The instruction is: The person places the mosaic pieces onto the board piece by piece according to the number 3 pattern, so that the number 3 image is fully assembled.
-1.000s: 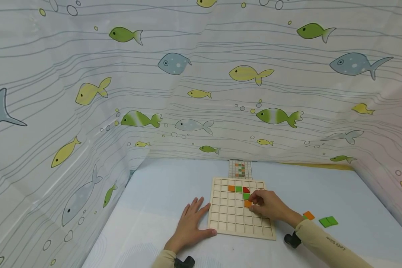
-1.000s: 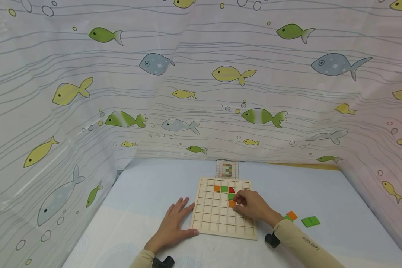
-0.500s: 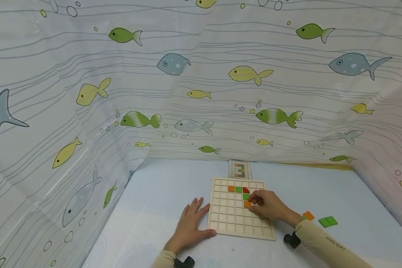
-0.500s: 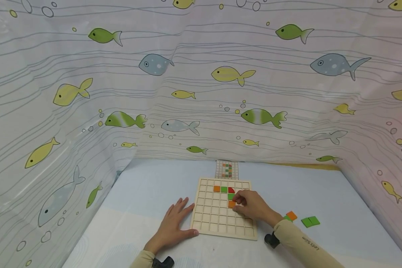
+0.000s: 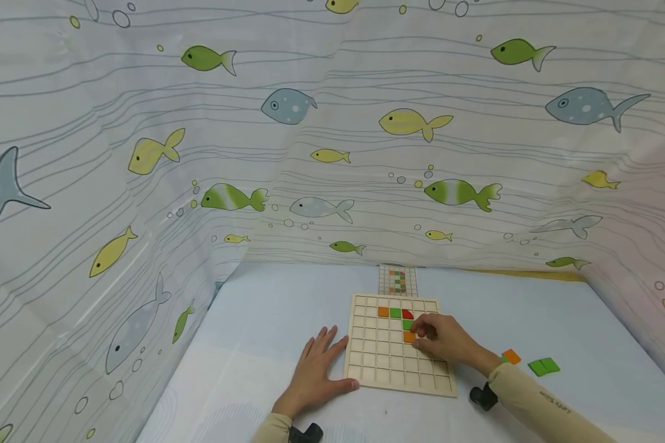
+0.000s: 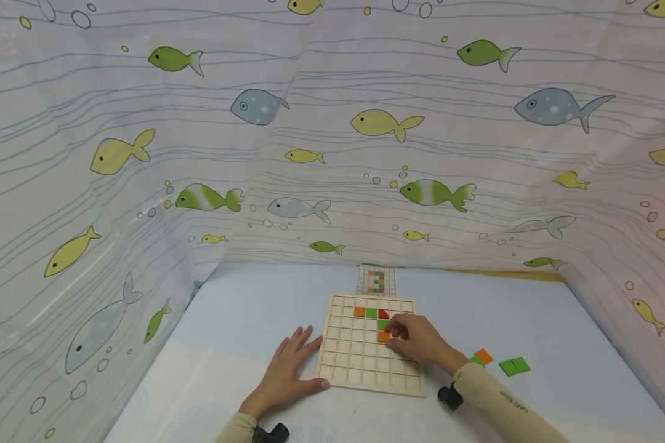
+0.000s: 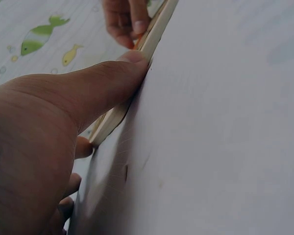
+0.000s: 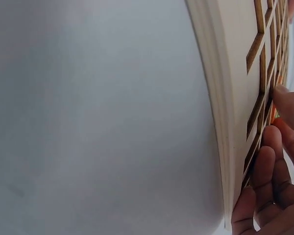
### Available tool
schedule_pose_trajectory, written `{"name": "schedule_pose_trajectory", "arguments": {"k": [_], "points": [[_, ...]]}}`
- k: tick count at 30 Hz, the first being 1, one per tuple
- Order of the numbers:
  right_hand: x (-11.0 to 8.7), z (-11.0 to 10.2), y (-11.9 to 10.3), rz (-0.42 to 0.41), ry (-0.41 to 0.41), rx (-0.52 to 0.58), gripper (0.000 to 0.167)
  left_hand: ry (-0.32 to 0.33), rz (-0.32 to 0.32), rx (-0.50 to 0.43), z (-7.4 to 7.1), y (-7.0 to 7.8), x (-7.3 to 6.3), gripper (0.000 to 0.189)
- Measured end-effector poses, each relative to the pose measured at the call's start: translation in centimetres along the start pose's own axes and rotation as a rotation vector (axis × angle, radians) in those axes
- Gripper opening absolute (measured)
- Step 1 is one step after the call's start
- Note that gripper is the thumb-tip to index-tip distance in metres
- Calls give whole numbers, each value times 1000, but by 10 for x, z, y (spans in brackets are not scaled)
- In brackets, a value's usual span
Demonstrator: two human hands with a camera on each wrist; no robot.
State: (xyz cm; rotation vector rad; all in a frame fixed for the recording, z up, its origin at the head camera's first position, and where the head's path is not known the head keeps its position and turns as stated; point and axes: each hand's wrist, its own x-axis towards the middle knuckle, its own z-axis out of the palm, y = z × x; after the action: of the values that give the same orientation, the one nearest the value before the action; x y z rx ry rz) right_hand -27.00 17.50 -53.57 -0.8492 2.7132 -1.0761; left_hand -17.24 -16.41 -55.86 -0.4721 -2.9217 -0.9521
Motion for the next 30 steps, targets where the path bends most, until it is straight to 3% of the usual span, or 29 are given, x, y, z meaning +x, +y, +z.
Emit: {"name": "schedule_pose_trajectory", "arguments": {"k": [30], "points": [[-1, -6, 1, 8, -12, 7, 16, 3, 6, -2, -1, 0, -1, 92]]}}
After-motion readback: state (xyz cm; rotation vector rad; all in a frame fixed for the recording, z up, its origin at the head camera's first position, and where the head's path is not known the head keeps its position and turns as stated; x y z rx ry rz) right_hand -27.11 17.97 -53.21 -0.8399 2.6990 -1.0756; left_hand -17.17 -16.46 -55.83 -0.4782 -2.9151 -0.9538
